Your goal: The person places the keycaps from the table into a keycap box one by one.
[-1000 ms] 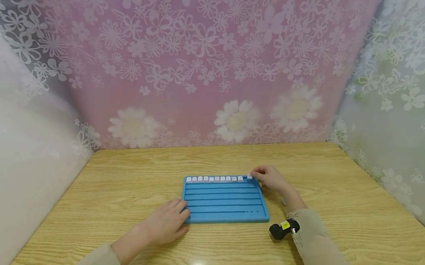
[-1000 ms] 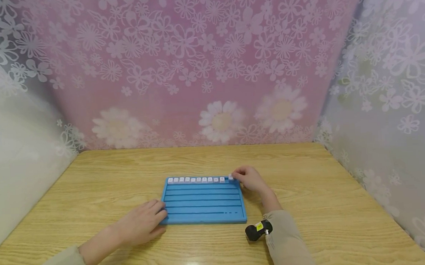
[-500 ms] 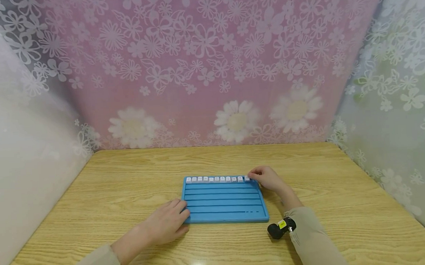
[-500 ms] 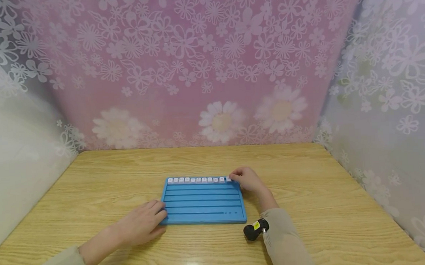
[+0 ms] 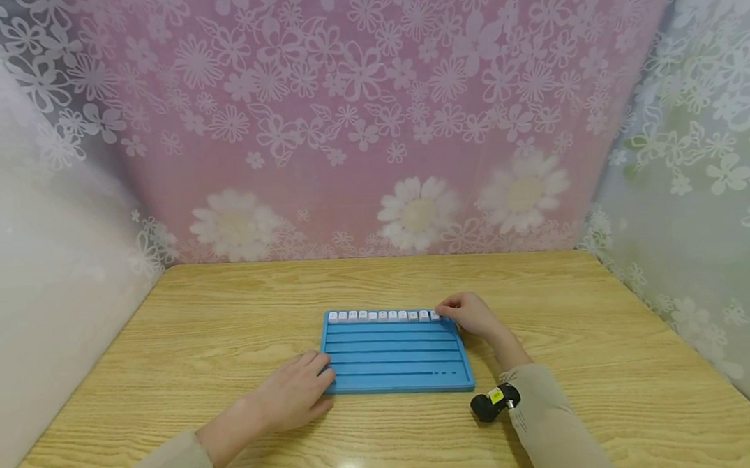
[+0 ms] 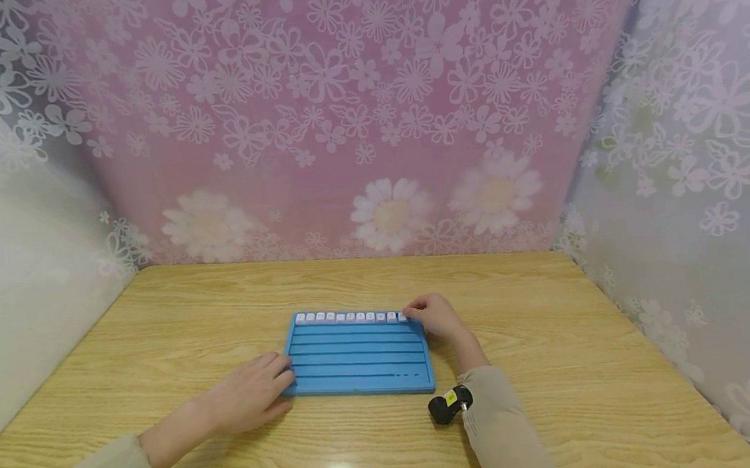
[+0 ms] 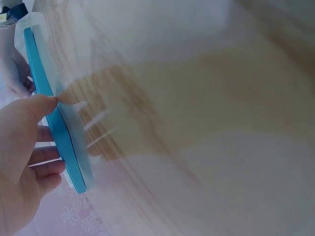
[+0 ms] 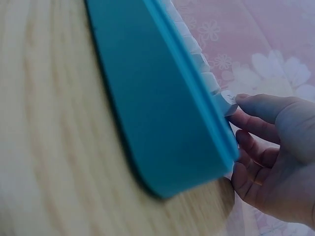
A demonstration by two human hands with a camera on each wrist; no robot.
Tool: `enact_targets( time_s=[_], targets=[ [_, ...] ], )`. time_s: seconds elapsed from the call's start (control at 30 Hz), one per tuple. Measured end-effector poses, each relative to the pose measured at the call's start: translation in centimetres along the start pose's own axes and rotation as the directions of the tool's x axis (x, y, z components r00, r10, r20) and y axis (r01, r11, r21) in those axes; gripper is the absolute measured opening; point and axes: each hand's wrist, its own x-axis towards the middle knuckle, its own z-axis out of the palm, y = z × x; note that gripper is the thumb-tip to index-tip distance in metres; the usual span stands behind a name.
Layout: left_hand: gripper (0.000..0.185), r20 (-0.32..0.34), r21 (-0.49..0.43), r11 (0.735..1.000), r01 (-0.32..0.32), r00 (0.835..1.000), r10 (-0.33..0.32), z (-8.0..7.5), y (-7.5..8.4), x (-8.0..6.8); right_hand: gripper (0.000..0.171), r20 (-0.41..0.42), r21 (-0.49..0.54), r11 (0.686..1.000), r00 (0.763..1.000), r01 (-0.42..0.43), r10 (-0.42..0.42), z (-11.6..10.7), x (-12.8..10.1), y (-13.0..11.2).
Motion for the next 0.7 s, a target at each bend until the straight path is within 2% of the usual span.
enact_targets(
  time_s=[0.43, 0.7],
  targets=[
    [0.030, -0.015, 0.007, 1.000, -0.013, 1.000, 0.013, -0.04, -0.06, 0.02, 0.026, -0.039, -0.006, 0.998, 0.997, -0.060, 0.060, 0.17, -0.03, -0.19],
    [0.029, -0.014, 0.006, 1.000, -0.012, 1.000, 0.012, -0.08, 0.01, -0.02, 0.019, -0.047, 0.009, 0.999, 0.998, -0.045, 0.045, 0.07, -0.16, -0.12]
  ],
)
